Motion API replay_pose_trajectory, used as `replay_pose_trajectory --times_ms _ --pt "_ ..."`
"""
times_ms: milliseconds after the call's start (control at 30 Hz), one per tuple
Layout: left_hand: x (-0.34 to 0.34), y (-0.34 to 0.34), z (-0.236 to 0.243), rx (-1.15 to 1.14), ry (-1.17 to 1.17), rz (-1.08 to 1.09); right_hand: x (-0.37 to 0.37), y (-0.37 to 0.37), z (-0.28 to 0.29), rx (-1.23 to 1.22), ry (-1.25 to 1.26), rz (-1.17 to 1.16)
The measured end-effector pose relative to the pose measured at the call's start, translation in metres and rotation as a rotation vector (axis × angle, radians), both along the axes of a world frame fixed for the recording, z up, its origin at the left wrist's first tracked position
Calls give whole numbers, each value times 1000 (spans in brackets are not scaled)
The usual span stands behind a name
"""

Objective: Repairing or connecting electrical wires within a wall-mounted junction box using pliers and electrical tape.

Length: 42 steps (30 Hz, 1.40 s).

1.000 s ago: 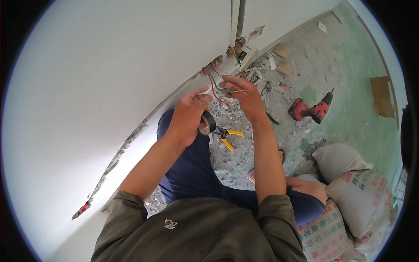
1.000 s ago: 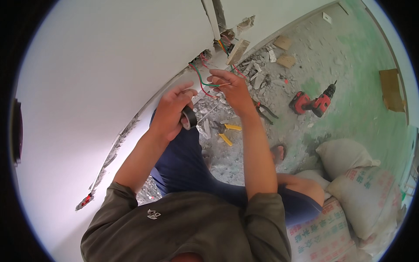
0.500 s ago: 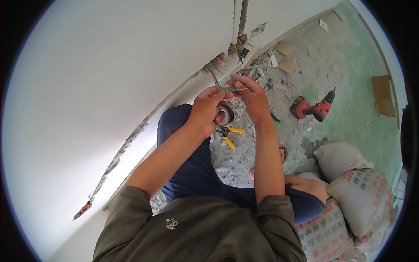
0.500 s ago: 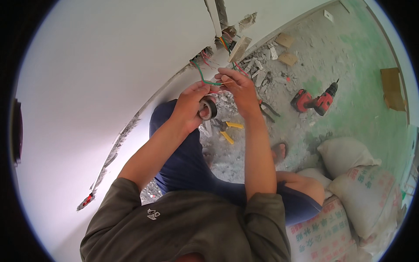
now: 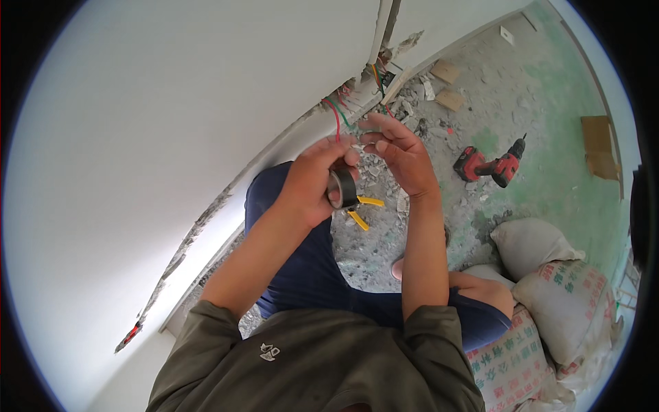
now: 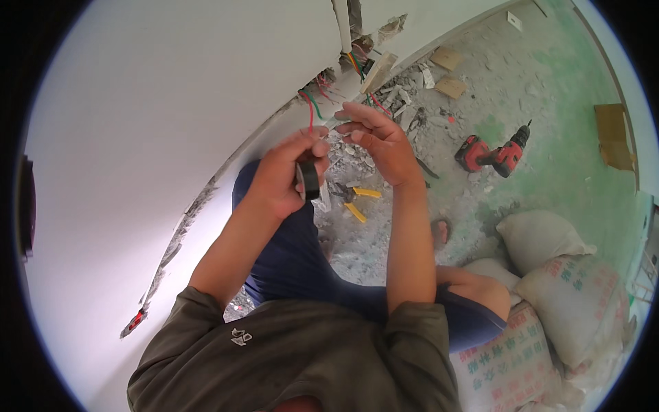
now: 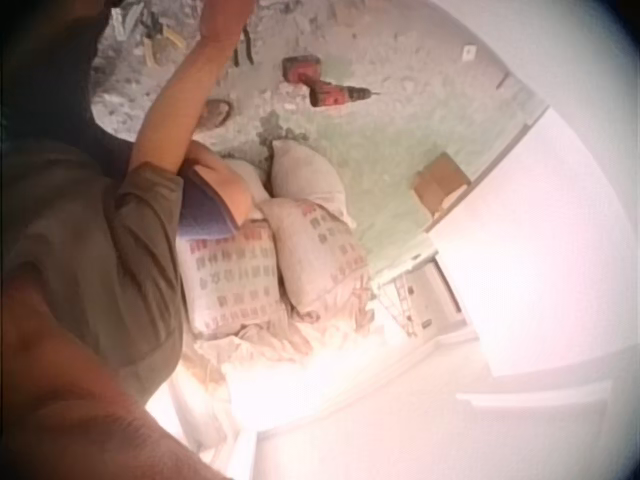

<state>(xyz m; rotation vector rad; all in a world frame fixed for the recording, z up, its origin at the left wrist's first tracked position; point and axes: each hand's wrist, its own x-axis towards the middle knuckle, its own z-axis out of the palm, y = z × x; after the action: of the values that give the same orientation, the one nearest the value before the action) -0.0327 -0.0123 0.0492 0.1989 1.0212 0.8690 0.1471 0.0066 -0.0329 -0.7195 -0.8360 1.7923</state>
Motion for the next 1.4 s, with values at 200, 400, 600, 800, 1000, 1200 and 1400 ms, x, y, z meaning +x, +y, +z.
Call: replay_pose_trajectory --times_ms 200,400,600,800,1000,1200,1400 --pt "-20 4 -3 134 141 -9 -20 -1 0 10 1 -2" --pt "-8 1 -14 169 330 -118 -36 2 13 71 61 -180" --pt "-8 4 -22 51 195 -246 -35 8 43 172 -86 -285" --pt "-14 -4 -14 100 123 -118 -30 9 27 -7 -159 -405" --pt "-30 -7 -6 145 -165 156 -53 -2 -10 -128 -130 -360" --pt "-23 2 -3 293 172 -6 -48 -2 6 -47 -257 -157" --pt "6 -13 -7 66 251 86 -41 -2 5 -189 -11 -204"
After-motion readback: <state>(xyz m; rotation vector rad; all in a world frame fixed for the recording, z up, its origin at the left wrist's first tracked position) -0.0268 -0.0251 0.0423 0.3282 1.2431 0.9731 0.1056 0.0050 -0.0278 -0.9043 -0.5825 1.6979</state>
